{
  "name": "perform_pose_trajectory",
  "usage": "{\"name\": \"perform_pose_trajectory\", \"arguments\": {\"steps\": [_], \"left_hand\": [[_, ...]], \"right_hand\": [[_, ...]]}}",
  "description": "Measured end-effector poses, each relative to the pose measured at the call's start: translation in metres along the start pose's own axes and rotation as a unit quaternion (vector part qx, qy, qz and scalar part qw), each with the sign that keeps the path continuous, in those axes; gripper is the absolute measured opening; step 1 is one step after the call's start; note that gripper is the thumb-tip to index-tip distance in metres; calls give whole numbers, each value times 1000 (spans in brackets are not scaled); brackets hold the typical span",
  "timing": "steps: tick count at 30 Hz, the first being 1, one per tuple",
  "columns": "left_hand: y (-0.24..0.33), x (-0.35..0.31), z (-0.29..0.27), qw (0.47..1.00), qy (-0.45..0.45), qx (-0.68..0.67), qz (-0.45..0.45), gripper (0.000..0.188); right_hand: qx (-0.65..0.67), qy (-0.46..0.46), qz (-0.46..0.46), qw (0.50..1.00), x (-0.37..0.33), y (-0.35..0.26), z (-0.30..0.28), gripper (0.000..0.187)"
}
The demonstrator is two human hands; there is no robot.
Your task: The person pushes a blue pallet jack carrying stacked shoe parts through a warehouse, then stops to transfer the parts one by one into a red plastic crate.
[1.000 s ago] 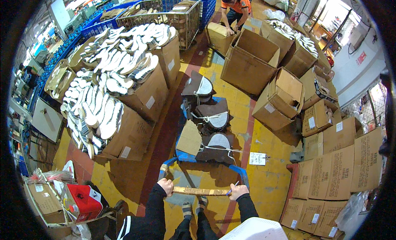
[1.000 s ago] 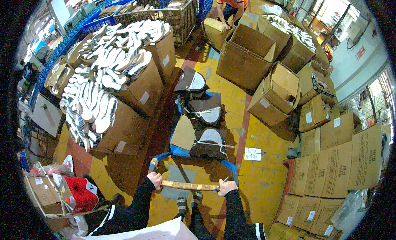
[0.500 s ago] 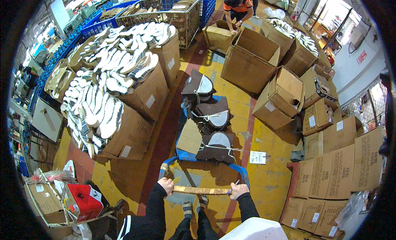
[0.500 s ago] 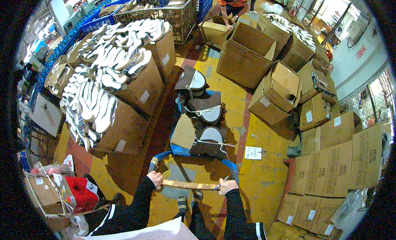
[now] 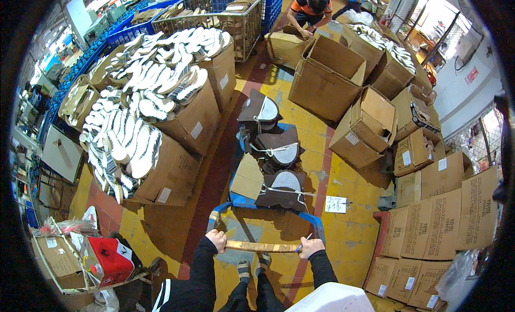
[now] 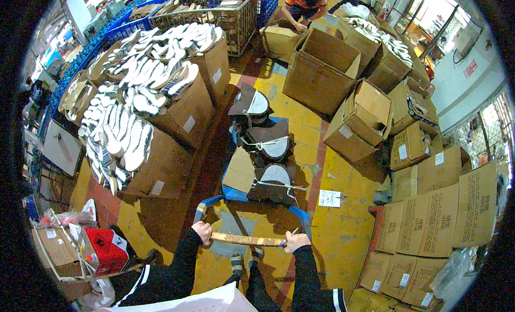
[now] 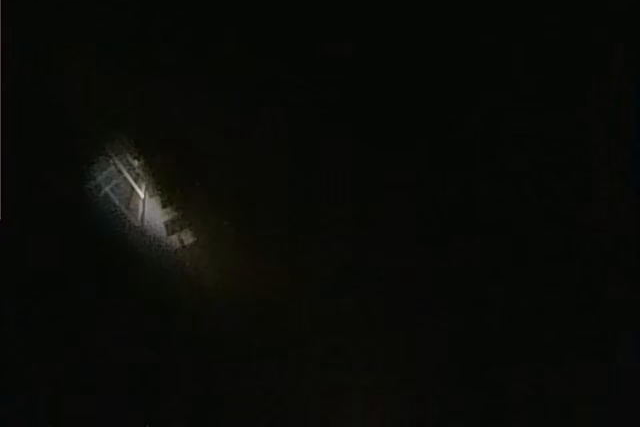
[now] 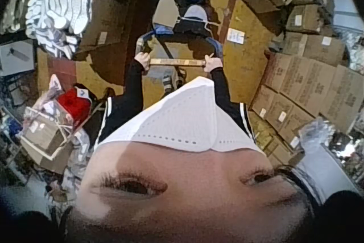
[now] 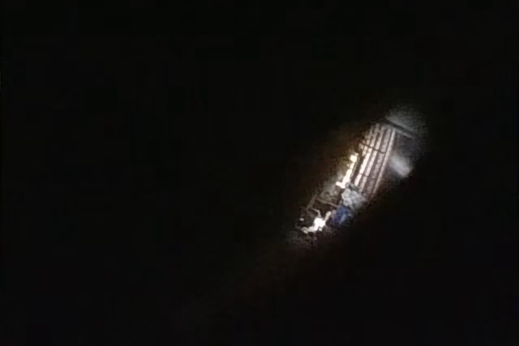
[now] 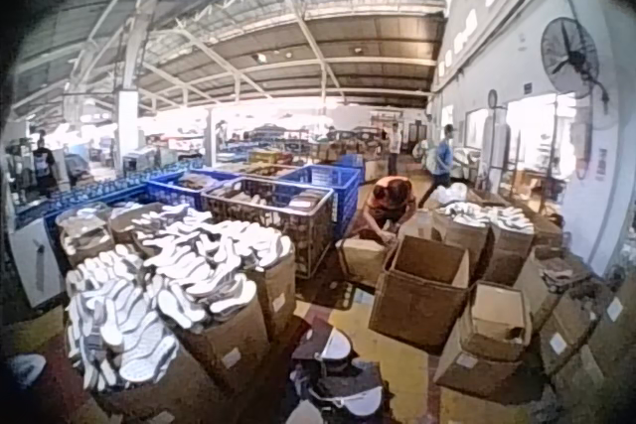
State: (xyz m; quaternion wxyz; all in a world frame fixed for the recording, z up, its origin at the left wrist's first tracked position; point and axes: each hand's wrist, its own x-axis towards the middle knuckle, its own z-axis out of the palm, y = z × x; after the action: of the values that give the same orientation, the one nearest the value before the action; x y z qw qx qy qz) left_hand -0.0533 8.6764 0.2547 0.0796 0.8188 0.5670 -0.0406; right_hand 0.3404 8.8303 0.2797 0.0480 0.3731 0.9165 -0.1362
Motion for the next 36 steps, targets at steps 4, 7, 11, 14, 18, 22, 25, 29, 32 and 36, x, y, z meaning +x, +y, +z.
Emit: {"name": "perform_pose_trajectory", "arguments": {"steps": [4,7,11,14,18,22,25,29,32,36], "left_hand": [[1,3,-8,1000,-3,-1,9,23],[1,1,-7,999,23,25,5,16],[1,2,-10,999,22,20,15,13],[0,1,-8,1000,22,13,12,16],[1,3,-15,1000,5,4,11,25],[2,2,-14,1000,16,-2,-1,32],[2,3,-15,1000,20,-5,5,30],[2,1,-7,999,34,0,-4,27],[1,2,-7,999,46,-3,-1,25],[2,1,-5,999,43,1,3,25]], "right_hand": [[-3,-3,3,1000,-1,-1,-4,24],[-1,0,1,1000,0,-1,-1,24],[-1,6,1,1000,-1,0,1,25],[-1,1,-1,1000,0,0,0,25],[0,4,4,1000,-1,1,2,25],[-9,-8,-9,1000,-1,4,6,29],[-10,-4,-9,1000,-1,4,6,29],[-5,8,-12,1000,-1,4,8,28],[-4,15,-14,1000,-2,5,8,28],[-6,13,-15,1000,-3,6,7,29]]}}
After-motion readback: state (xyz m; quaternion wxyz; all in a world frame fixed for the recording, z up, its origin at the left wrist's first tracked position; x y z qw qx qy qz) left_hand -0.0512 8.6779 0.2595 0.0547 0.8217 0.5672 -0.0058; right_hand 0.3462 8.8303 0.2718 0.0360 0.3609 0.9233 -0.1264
